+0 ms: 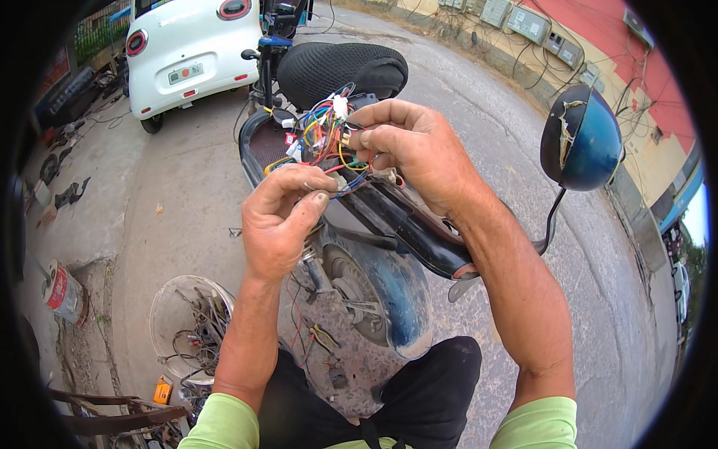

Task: The person repairs an electric scooter by connecting and testing wires using a multimeter. They strip wire ends, twist them together, and wrap connections with electrical tape. The person then moves to the handlebar area to continue working on the wiring.

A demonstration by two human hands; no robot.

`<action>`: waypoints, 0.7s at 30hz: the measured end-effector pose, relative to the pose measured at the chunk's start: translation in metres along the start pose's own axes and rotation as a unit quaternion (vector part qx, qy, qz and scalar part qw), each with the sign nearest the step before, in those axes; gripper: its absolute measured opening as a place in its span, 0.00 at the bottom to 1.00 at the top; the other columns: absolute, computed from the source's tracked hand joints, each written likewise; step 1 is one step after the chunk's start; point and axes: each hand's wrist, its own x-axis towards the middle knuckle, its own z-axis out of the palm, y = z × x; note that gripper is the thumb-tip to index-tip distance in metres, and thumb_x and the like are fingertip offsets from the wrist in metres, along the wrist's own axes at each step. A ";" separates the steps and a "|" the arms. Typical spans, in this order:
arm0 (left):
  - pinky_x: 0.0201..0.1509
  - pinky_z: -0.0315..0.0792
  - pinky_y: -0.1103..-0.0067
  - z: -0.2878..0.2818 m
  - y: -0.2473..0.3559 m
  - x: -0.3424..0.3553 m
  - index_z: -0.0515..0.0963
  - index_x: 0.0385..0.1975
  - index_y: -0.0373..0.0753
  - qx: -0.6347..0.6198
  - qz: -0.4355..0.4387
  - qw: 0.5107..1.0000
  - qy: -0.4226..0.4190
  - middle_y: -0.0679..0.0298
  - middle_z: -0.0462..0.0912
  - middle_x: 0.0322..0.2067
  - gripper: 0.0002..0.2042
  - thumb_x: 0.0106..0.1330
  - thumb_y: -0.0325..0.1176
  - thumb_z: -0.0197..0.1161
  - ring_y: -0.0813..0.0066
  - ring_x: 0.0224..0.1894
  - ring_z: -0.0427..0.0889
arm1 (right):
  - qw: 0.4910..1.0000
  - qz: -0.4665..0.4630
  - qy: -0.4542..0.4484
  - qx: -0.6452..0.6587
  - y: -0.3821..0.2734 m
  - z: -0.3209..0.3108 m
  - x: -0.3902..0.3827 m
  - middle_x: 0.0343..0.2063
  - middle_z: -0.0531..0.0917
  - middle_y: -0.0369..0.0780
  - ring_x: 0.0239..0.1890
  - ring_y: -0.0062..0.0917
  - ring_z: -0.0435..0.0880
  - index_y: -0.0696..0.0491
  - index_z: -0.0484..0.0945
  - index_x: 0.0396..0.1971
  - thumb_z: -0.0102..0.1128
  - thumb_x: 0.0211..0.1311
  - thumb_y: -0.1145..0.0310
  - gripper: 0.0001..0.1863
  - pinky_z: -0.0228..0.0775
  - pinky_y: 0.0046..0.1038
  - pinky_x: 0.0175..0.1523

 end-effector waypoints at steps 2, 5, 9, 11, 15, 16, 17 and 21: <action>0.45 0.74 0.83 0.000 0.000 0.000 0.83 0.39 0.36 0.001 0.005 1.000 -0.002 0.67 0.84 0.37 0.07 0.63 0.20 0.65 0.83 0.37 0.79 | 1.000 -0.001 -0.002 0.003 0.000 0.000 0.000 0.40 0.86 0.42 0.36 0.19 0.81 0.62 0.80 0.50 0.58 0.62 0.72 0.18 0.74 0.22 0.44; 0.44 0.74 0.83 0.000 0.000 -0.001 0.83 0.39 0.36 -0.005 -0.001 1.000 -0.002 0.67 0.84 0.37 0.07 0.63 0.20 0.65 0.84 0.36 0.79 | 1.000 -0.007 0.008 -0.013 -0.003 0.003 -0.002 0.38 0.85 0.43 0.36 0.22 0.83 0.63 0.77 0.50 0.56 0.64 0.73 0.16 0.77 0.22 0.44; 0.42 0.74 0.84 0.000 -0.001 -0.001 0.83 0.39 0.36 -0.015 -0.006 1.000 -0.002 0.68 0.83 0.36 0.07 0.63 0.20 0.64 0.84 0.35 0.78 | 1.000 -0.005 0.013 -0.011 -0.004 0.003 -0.002 0.37 0.85 0.43 0.36 0.21 0.83 0.63 0.77 0.50 0.56 0.64 0.73 0.16 0.77 0.22 0.45; 0.41 0.73 0.84 0.000 0.000 -0.001 0.82 0.39 0.35 -0.020 -0.008 1.000 -0.002 0.68 0.83 0.35 0.07 0.64 0.20 0.64 0.85 0.35 0.78 | 1.000 -0.005 0.011 -0.012 -0.003 0.001 -0.001 0.37 0.85 0.43 0.36 0.21 0.83 0.63 0.77 0.50 0.57 0.64 0.73 0.16 0.77 0.22 0.45; 0.41 0.73 0.84 0.000 0.001 -0.002 0.82 0.39 0.35 -0.027 -0.014 1.000 0.000 0.68 0.83 0.34 0.06 0.64 0.20 0.64 0.85 0.34 0.78 | 1.000 -0.005 0.012 -0.021 -0.004 0.002 -0.001 0.37 0.85 0.43 0.36 0.21 0.83 0.63 0.78 0.50 0.57 0.64 0.72 0.16 0.77 0.22 0.45; 0.41 0.73 0.84 0.000 0.001 -0.002 0.82 0.39 0.35 -0.028 -0.016 0.999 0.002 0.68 0.83 0.34 0.06 0.64 0.20 0.64 0.85 0.34 0.77 | 1.000 -0.005 0.014 -0.020 -0.004 0.002 -0.001 0.37 0.85 0.43 0.36 0.21 0.83 0.63 0.78 0.50 0.57 0.64 0.72 0.16 0.77 0.22 0.45; 0.41 0.73 0.84 0.000 0.001 -0.002 0.82 0.39 0.35 -0.027 -0.017 0.999 0.001 0.68 0.83 0.34 0.06 0.64 0.20 0.64 0.85 0.34 0.77 | 1.000 -0.005 0.016 -0.019 -0.004 0.002 -0.001 0.37 0.85 0.43 0.36 0.21 0.83 0.63 0.78 0.50 0.57 0.64 0.72 0.16 0.77 0.22 0.45; 0.40 0.73 0.84 0.000 -0.001 -0.002 0.82 0.39 0.35 -0.026 -0.018 0.999 -0.001 0.69 0.83 0.34 0.06 0.64 0.20 0.64 0.85 0.34 0.77 | 1.000 -0.003 0.017 -0.019 -0.004 0.002 -0.001 0.36 0.85 0.43 0.36 0.21 0.82 0.63 0.77 0.50 0.57 0.64 0.72 0.16 0.76 0.22 0.44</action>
